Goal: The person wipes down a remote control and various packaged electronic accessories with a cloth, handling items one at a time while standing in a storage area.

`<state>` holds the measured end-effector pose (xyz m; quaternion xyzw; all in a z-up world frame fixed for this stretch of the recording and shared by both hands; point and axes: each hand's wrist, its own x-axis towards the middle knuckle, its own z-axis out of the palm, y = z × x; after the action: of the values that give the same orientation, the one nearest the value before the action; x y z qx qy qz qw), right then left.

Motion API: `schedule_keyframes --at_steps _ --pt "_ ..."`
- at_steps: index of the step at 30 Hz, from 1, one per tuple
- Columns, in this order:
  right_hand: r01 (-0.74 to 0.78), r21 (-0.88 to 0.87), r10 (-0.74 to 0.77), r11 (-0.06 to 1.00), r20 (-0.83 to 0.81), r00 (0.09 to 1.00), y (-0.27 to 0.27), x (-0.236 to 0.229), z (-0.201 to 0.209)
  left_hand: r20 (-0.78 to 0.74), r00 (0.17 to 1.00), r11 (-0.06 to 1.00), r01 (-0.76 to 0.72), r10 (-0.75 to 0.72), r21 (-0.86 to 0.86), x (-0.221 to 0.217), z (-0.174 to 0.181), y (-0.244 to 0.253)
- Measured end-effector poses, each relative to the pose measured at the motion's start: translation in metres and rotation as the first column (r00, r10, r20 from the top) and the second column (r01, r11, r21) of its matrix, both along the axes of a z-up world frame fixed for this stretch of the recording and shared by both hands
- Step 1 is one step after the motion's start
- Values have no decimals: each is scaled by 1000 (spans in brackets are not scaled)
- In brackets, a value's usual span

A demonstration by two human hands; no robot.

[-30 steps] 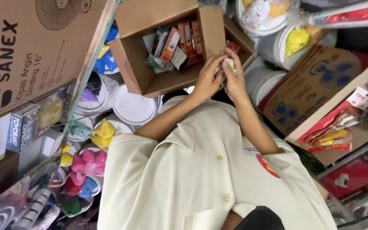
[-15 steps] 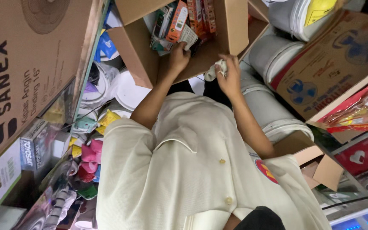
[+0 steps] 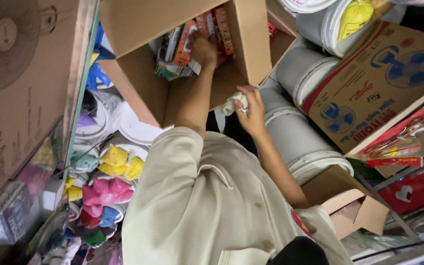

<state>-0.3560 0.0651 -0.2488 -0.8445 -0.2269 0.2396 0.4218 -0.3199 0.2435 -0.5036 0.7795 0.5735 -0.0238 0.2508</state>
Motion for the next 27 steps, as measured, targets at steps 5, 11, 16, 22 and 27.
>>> schedule_keyframes --at_steps 5,11,16,22,27 --pt "31 38 -30 999 -20 999 -8 -3 -8 166 984 998 -62 64 -18 -7 -11 -2" --pt "343 265 -266 901 -287 920 -9 -1 2 736 677 996 59 6 -62 -49 92 0" --pt "566 449 -320 692 -513 797 -7 39 55 884 442 936 352 -151 -17 -88 232 1" --pt "560 698 -156 446 -555 817 17 75 152 706 280 252 797 651 -549 -74 335 -4" --pt "241 808 -354 538 -42 934 18 75 237 979 179 677 733 -101 -65 -65 384 3"
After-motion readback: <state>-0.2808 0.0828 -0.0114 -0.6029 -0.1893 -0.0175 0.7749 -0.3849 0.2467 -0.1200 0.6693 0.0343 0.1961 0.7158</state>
